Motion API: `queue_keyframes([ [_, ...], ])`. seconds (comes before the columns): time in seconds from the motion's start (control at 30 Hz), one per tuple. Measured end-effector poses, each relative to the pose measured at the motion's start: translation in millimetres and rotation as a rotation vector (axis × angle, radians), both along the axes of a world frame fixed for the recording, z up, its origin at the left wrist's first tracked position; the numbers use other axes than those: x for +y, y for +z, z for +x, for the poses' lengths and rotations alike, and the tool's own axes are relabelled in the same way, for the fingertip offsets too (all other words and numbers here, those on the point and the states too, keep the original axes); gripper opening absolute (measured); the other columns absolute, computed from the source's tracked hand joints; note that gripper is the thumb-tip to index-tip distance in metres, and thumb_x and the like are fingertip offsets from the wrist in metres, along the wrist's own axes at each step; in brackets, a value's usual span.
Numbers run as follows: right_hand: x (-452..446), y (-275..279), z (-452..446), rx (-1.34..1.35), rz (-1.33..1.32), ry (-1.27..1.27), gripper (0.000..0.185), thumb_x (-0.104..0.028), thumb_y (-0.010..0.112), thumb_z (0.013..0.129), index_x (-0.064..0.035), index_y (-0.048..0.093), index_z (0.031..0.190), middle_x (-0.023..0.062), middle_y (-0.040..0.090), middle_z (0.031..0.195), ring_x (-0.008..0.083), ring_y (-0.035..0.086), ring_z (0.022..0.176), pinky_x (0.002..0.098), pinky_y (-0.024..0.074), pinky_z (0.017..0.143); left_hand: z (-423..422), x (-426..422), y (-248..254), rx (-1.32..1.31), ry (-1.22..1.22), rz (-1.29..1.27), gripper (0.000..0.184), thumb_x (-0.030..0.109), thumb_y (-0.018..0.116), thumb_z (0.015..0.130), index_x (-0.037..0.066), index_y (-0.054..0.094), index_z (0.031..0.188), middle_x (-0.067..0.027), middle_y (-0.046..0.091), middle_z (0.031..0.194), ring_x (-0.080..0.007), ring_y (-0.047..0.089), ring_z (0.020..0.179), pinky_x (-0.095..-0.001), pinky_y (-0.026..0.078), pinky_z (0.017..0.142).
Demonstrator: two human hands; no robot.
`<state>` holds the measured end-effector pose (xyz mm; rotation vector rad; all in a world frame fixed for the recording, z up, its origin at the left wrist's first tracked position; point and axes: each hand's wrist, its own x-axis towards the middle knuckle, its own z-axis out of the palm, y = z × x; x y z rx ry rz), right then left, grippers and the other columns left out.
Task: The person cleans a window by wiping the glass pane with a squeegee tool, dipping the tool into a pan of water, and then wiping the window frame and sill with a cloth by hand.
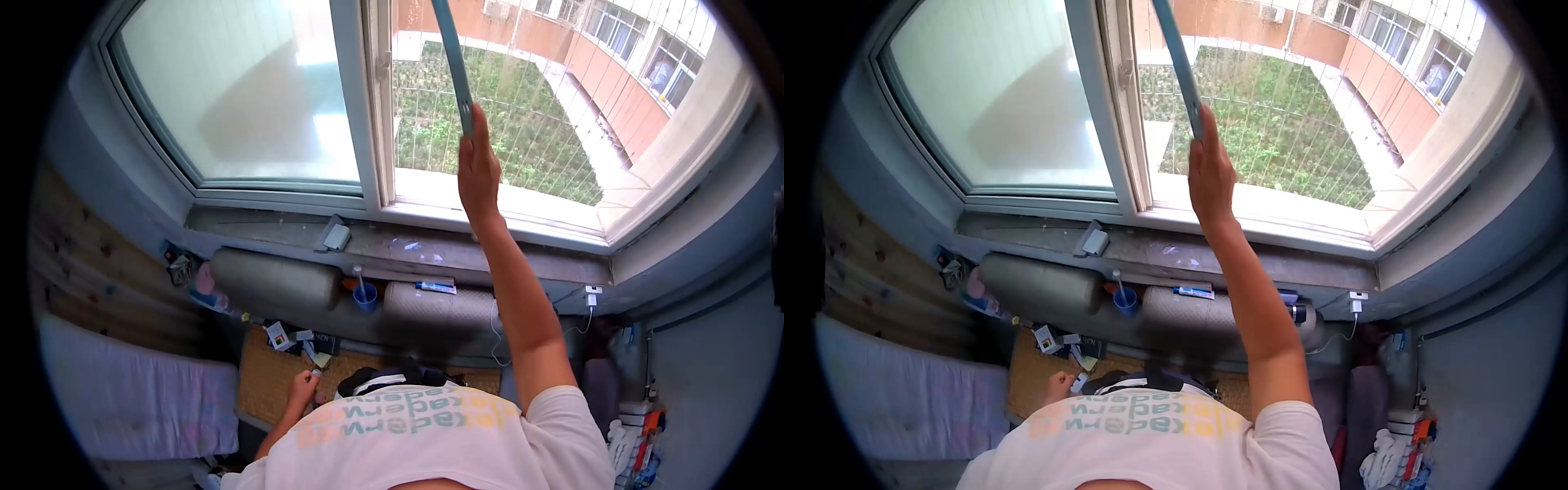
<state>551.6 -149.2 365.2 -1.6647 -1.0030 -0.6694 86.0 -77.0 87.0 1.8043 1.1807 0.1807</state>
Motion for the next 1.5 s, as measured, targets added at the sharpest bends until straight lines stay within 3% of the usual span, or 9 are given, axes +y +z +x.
queue_keyframes([
  [0.13, 30, -18, 8, -0.003, 0.045, -0.074, 0.055, -0.011, 0.042, 0.084, -0.0252, 0.018, 0.131, 0.0135, 0.052, 0.060, 0.0269, 0.051, 0.047, 0.0403, 0.0397, 0.042, -13, 12, -37, 0.036, -0.053, 0.134, 0.023, 0.021, 0.054, 0.074, 0.002, 0.054, 0.062, -0.0067, 0.052, 0.050, -0.0116, 0.047, 0.046, -0.0290, 0.037, 0.043],
  [0.3, -29, -151, -15, 0.265, -0.281, -0.225, 0.055, -0.018, 0.049, 0.080, -0.0281, 0.025, 0.128, 0.0141, 0.054, 0.066, 0.0342, 0.053, 0.059, 0.0402, 0.0420, 0.049, -68, 37, -127, 0.087, -0.197, 0.222, 0.025, 0.018, 0.058, 0.076, 0.002, 0.050, 0.058, -0.0043, 0.047, 0.050, -0.0086, 0.040, 0.048, -0.0267, 0.035, 0.044],
  [0.57, -186, -267, -20, 0.461, -0.883, -0.396, 0.055, -0.020, 0.050, 0.077, -0.0372, 0.028, 0.125, 0.0105, 0.051, 0.063, 0.0305, 0.054, 0.054, 0.0407, 0.0447, 0.047, -53, 56, -73, 0.097, -0.076, -0.015, 0.026, 0.015, 0.056, 0.077, 0.002, 0.048, 0.055, -0.0022, 0.049, 0.049, -0.0072, 0.041, 0.045, -0.0228, 0.034, 0.042],
  [0.83, -261, -178, 15, 0.116, -0.271, -0.504, 0.041, -0.018, 0.050, 0.079, -0.0177, 0.041, 0.120, 0.0112, 0.052, 0.068, 0.0285, 0.053, 0.057, 0.0380, 0.0446, 0.051, 6, 54, -71, 0.104, -0.299, 0.174, 0.028, 0.021, 0.058, 0.075, 0.001, 0.052, 0.057, -0.0049, 0.048, 0.048, -0.0077, 0.040, 0.047, -0.0256, 0.034, 0.045],
  [0.97, -261, -78, 85, 0.298, 0.157, -0.516, 0.034, -0.022, 0.042, 0.086, -0.0098, 0.041, 0.117, 0.0183, 0.054, 0.066, 0.0332, 0.056, 0.063, 0.0378, 0.0412, 0.052, 47, 31, -42, 0.170, -0.381, 0.204, 0.027, 0.023, 0.058, 0.075, 0.000, 0.053, 0.063, -0.0047, 0.046, 0.049, -0.0077, 0.040, 0.049, -0.0263, 0.034, 0.046],
  [1.03, -265, -63, 123, 0.373, 0.184, -0.598, 0.035, -0.027, 0.041, 0.086, -0.0105, 0.041, 0.117, 0.0183, 0.054, 0.063, 0.0344, 0.056, 0.061, 0.0385, 0.0419, 0.051, 48, 52, -62, 0.128, -0.300, -0.118, 0.028, 0.026, 0.057, 0.076, 0.000, 0.055, 0.065, -0.0060, 0.047, 0.050, -0.0089, 0.041, 0.049, -0.0271, 0.035, 0.046],
  [1.13, -273, -100, 160, 0.290, 0.158, -0.604, 0.036, -0.028, 0.043, 0.085, -0.0113, 0.041, 0.117, 0.0197, 0.057, 0.073, 0.0370, 0.055, 0.071, 0.0405, 0.0435, 0.056, 84, 4, 9, 0.186, -0.304, 0.154, 0.028, 0.025, 0.058, 0.075, 0.000, 0.054, 0.063, -0.0076, 0.049, 0.050, -0.0100, 0.043, 0.049, -0.0277, 0.036, 0.047],
  [1.27, -290, -211, 143, 0.442, 0.067, -0.618, 0.036, -0.027, 0.043, 0.084, -0.0129, 0.040, 0.117, 0.0202, 0.057, 0.085, 0.0389, 0.053, 0.079, 0.0428, 0.0436, 0.061, 73, -5, 11, 0.299, -0.302, 0.217, 0.028, 0.025, 0.059, 0.074, 0.001, 0.054, 0.061, -0.0077, 0.050, 0.051, -0.0093, 0.043, 0.049, -0.0267, 0.036, 0.046],
  [1.5, -339, -327, 51, 0.803, -0.184, -0.621, 0.038, -0.022, 0.043, 0.084, -0.0036, 0.040, 0.117, 0.0205, 0.052, 0.105, 0.0353, 0.049, 0.098, 0.0368, 0.0406, 0.079, -8, 26, -69, -0.119, -0.261, -0.294, 0.027, 0.024, 0.061, 0.073, 0.002, 0.054, 0.060, -0.0047, 0.047, 0.047, -0.0065, 0.039, 0.047, -0.0271, 0.035, 0.044],
])
